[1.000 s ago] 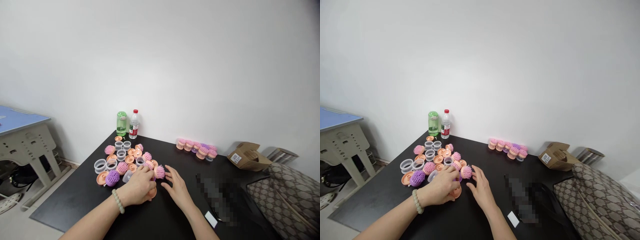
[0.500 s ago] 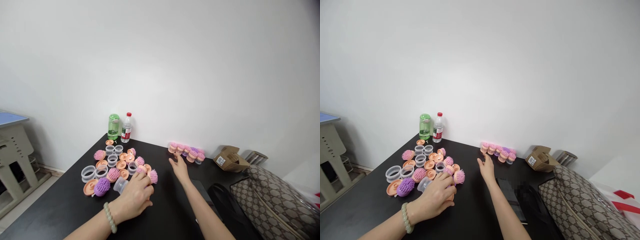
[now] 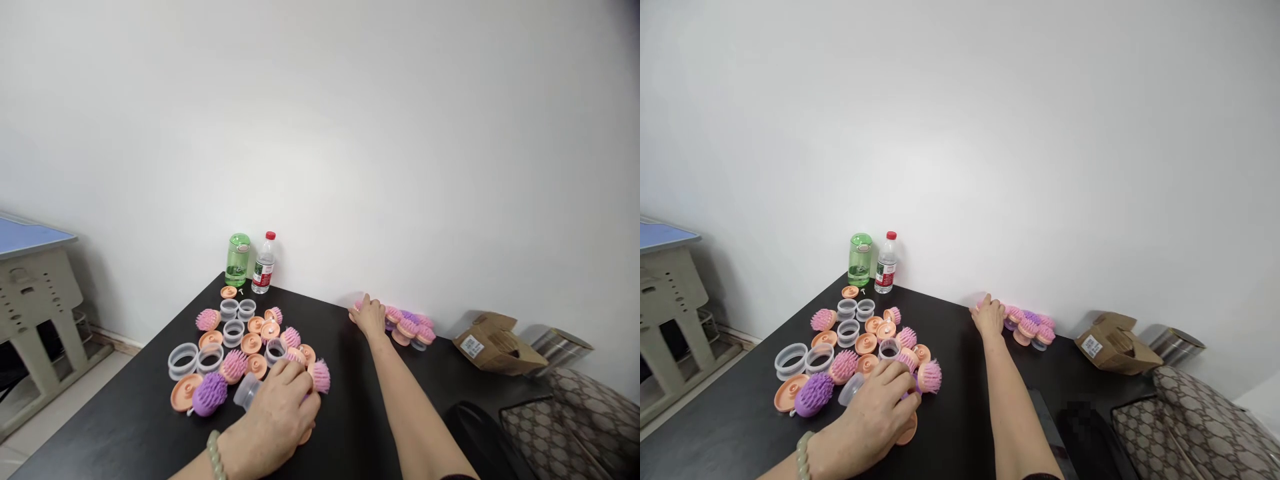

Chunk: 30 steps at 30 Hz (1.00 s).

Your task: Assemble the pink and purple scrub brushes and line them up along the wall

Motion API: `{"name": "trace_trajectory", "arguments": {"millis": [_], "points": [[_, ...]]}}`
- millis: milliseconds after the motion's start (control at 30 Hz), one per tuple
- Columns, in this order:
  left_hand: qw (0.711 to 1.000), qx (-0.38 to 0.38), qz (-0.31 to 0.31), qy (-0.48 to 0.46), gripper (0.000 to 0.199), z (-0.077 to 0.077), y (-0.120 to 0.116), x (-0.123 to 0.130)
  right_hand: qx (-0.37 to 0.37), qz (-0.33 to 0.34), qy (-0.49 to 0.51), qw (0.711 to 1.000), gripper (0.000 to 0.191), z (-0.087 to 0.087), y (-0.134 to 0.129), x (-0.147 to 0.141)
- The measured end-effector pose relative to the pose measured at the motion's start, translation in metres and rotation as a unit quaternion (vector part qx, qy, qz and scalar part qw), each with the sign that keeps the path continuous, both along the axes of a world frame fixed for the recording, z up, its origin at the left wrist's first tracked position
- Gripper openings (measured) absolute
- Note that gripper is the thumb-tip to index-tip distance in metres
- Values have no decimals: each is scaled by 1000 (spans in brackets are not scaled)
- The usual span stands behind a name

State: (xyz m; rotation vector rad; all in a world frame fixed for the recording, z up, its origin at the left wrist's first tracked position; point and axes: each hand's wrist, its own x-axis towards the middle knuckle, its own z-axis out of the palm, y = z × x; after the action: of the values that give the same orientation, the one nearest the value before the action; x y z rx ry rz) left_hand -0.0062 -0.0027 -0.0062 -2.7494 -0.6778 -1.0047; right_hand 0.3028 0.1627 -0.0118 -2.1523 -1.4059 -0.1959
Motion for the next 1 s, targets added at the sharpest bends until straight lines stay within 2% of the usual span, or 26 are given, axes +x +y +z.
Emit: {"name": "trace_trajectory", "arguments": {"millis": [200, 400, 500, 633, 733, 767, 833, 900, 1000], "points": [[1000, 20, 8, -2, 12, 1, -1, -2, -18, 22, 62, 998, 34, 9, -16, -16], [1000, -4, 7, -5, 17, 0, -1, -2, 11, 72, 222, 972, 33, 7, -56, -32], [998, -46, 15, -40, 28, 1, -2, -4, 48, 131, 327, 935, 49, 4, -90, -51], [988, -95, 13, -117, 61, -1, -1, -4, 64, 247, 454, 854, 65, 1, -147, -89], [982, -102, -12, -160, 71, -4, 2, -3, 55, 304, 522, 795, 61, 1, -181, -116], [981, -103, -21, -166, 69, -5, 2, -3, 51, 322, 558, 763, 56, 2, -189, -122], [980, -107, -35, -166, 59, -5, 3, -3, 46, 346, 600, 720, 48, 4, -200, -130], [980, -106, -39, -163, 50, -5, 2, -2, 44, 359, 605, 710, 44, 4, -206, -132], [981, -92, -33, -167, 39, -6, 1, -1, 38, 370, 567, 735, 42, 0, -208, -129]]}}
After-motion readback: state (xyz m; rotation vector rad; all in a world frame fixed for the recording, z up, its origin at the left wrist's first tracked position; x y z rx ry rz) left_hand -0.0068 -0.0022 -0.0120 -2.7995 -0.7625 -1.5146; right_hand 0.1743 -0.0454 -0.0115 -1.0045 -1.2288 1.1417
